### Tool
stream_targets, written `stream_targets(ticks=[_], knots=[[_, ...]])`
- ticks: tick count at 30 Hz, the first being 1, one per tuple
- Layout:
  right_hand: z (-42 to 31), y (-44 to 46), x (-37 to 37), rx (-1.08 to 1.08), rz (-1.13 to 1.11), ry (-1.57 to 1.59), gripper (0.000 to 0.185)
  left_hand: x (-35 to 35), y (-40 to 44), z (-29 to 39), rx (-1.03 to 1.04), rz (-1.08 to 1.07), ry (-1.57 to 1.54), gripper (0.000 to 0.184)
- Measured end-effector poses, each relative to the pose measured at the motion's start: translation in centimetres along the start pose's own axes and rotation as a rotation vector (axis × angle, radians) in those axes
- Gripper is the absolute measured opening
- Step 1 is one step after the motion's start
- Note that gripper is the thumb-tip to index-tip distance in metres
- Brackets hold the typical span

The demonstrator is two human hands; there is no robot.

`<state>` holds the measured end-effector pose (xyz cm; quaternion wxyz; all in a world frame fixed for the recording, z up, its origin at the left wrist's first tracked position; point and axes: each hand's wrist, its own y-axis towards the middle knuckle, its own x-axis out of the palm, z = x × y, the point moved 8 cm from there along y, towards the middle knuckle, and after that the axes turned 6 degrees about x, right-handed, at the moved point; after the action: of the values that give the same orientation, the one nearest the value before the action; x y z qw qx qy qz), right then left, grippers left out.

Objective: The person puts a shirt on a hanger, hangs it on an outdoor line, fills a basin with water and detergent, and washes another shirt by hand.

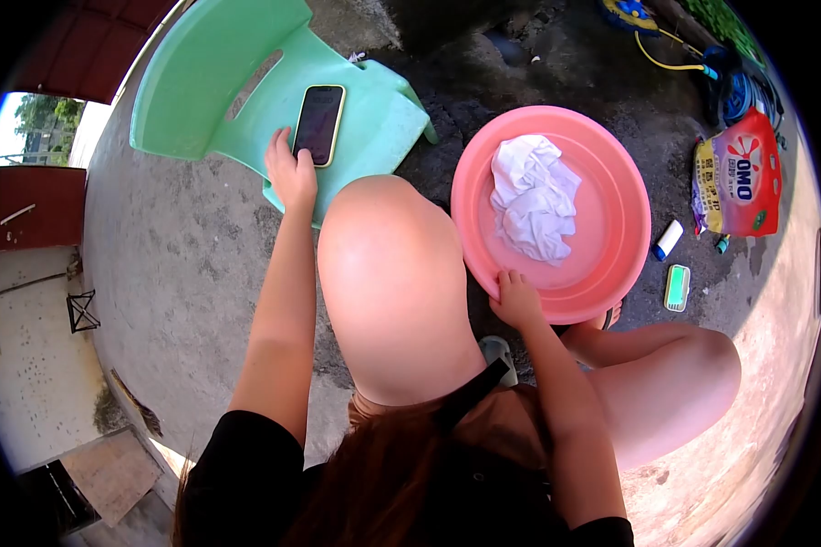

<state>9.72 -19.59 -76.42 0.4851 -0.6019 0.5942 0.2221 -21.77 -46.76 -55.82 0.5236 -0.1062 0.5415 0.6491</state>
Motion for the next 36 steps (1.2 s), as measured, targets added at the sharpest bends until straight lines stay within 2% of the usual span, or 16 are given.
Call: stream_targets(ticks=[16, 19, 21, 23, 25, 26, 28, 32, 34, 36], knots=[[-0.3, -0.2, -0.7, 0.014, -0.012, 0.042, 0.041, -0.3, 0.0, 0.1, -0.001, 0.019, 0.005, 0.046], [2.0, 1.1, 0.4, 0.166, -0.287, 0.226, 0.044, -0.2, 0.0, 0.1, 0.002, 0.029, -0.056, 0.042], [5.6, 3.2, 2.3, 0.243, -0.297, 0.382, 0.046, -0.3, 0.0, 0.2, -0.050, 0.004, -0.180, 0.038], [6.2, 3.9, -1.9, 0.379, -0.293, 0.258, 0.042, 0.3, 0.0, -0.8, -0.120, -0.046, -0.451, 0.035], [9.3, 5.7, -1.8, 0.385, -0.118, 0.132, 0.048, -1.2, 0.5, -1.1, -0.429, -0.040, -0.751, 0.036], [9.3, 6.1, -2.8, 0.370, -0.046, 0.101, 0.051, -3.1, 1.5, 1.0, -0.399, -0.067, -0.814, 0.034], [8.3, 6.6, -4.8, 0.332, 0.090, 0.037, 0.058, -7.5, 3.8, 6.5, -0.265, -0.102, -0.744, 0.031], [9.3, 6.3, -1.8, 0.390, 0.088, -0.070, 0.062, -14.1, 5.5, 17.5, -0.055, -0.093, -0.797, 0.028], [9.7, 4.4, -0.2, 0.415, 0.087, -0.024, 0.062, -14.1, 4.6, 22.3, 0.018, -0.152, -0.846, 0.027], [10.7, 3.8, 3.3, 0.501, -0.028, -0.055, 0.060, -12.5, 2.6, 27.1, 0.052, -0.250, -0.938, 0.027]])
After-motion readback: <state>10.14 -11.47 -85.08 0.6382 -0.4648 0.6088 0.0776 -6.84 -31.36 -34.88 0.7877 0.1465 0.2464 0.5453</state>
